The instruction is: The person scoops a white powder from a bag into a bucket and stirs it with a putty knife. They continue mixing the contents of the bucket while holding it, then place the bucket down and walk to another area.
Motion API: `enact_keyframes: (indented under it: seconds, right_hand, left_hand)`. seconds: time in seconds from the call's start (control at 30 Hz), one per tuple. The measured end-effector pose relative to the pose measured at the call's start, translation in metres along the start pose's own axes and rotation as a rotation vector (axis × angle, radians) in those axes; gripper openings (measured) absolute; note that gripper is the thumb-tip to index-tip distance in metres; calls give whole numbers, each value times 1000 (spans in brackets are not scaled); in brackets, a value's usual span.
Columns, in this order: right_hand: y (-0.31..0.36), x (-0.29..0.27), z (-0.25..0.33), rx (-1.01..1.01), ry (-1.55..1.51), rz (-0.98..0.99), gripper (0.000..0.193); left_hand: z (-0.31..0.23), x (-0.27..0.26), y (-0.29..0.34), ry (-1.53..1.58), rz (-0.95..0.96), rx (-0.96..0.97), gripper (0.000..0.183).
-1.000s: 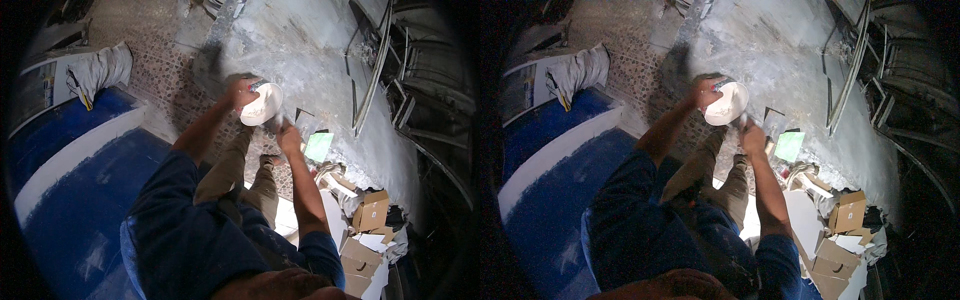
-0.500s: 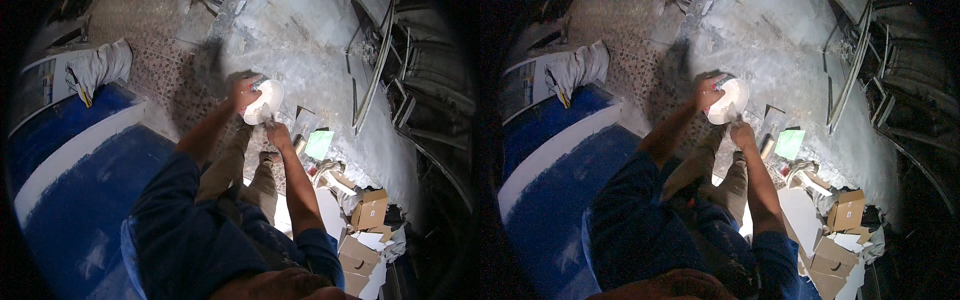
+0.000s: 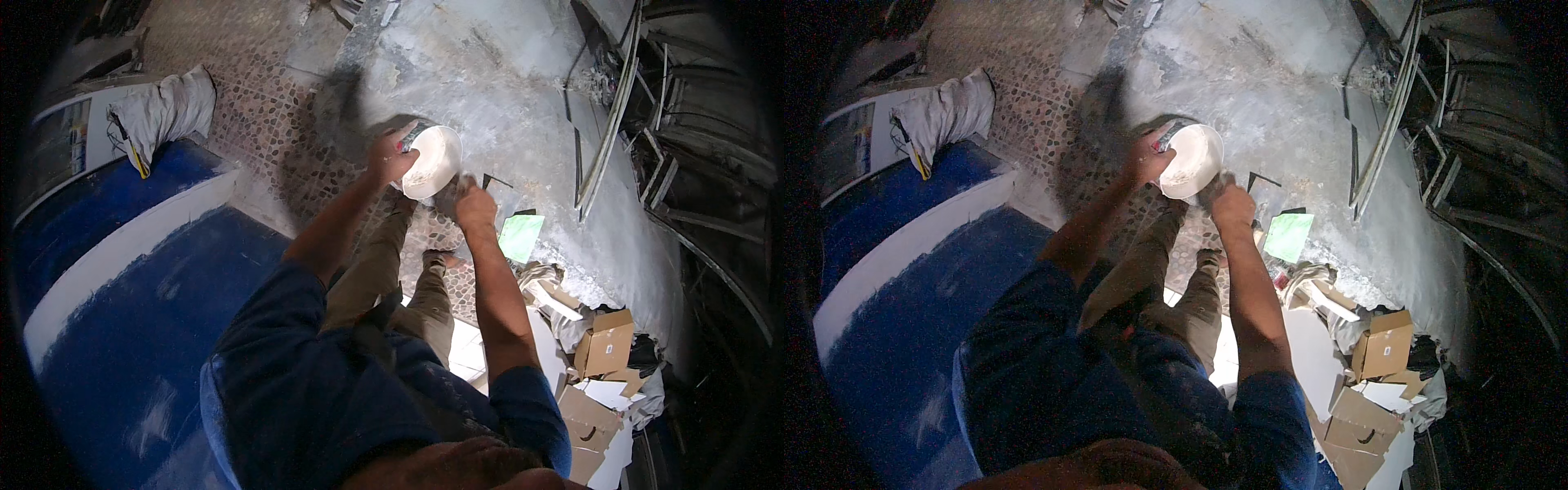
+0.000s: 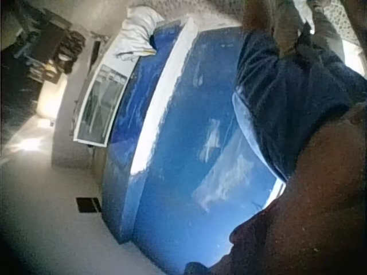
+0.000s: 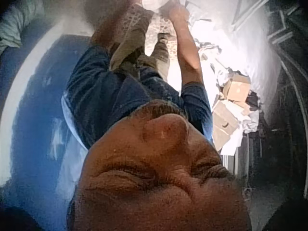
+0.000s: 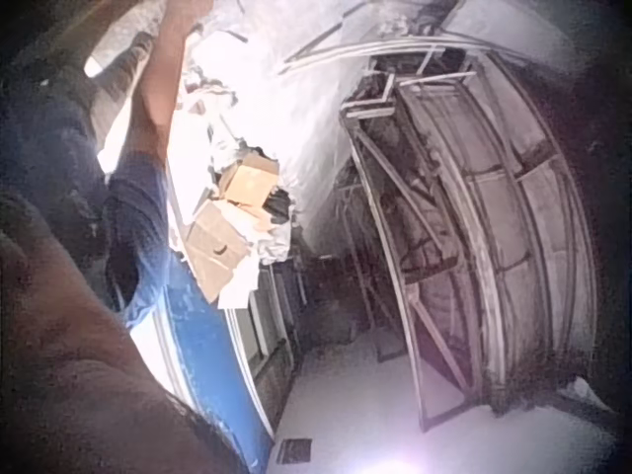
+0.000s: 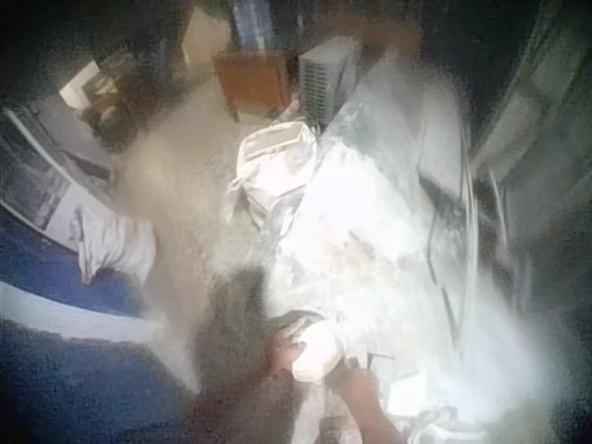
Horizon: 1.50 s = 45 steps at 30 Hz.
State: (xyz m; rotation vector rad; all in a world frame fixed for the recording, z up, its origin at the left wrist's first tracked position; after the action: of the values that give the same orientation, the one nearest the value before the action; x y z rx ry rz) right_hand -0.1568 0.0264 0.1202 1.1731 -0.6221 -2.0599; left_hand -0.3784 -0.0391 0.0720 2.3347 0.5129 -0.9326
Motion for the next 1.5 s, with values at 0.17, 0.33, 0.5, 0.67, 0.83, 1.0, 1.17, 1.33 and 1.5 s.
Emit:
enact_keyframes:
  seconds: [0.17, 0.33, 0.5, 0.67, 0.83, 1.0, 1.17, 1.33, 1.5]
  right_hand:
    - [3, 37, -24, -38, -351, 169, 39]
    - [17, 41, -13, -48, -196, -5, 38]
    - [33, 44, -9, 8, -94, 43, 41]
    - [21, 45, -30, -58, 85, 138, 45]
    - [4, 10, -24, -184, 189, -61, 28]
    - [-22, 29, -53, -174, 231, 41, 36]
    - [-9, 16, -29, -205, 175, 48, 42]
    - [-3, 38, -50, -229, -95, 110, 47]
    - [-2, -9, 7, -204, 200, -149, 47]
  left_hand:
    - [5, 10, 10, -6, -191, 127, 64]
    - [28, 21, 30, -25, -191, 147, 80]
    - [59, 37, 33, 132, -110, 123, 84]
    - [-5, -15, -9, 3, 230, 118, 96]
    - [-15, -14, -37, -138, 480, 267, 79]
    - [10, -2, -38, -174, 546, 208, 69]
    - [15, -4, -35, 36, 508, 270, 58]
    - [-6, -18, -31, -31, 443, 268, 58]
    - [-16, -27, -28, 111, 475, 154, 60]
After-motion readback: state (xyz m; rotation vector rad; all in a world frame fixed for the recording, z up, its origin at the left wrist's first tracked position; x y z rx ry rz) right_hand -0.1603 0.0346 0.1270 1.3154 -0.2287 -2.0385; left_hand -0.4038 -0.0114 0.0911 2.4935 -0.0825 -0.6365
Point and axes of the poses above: each hand's wrist, its own y-axis away from the middle knuckle, its own x-axis out of the palm, z = x × y, the point moved 1 cm from there along -y, towards the middle knuckle, and after that the axes turned 15 degrees about -y, right-handed, at the moved point
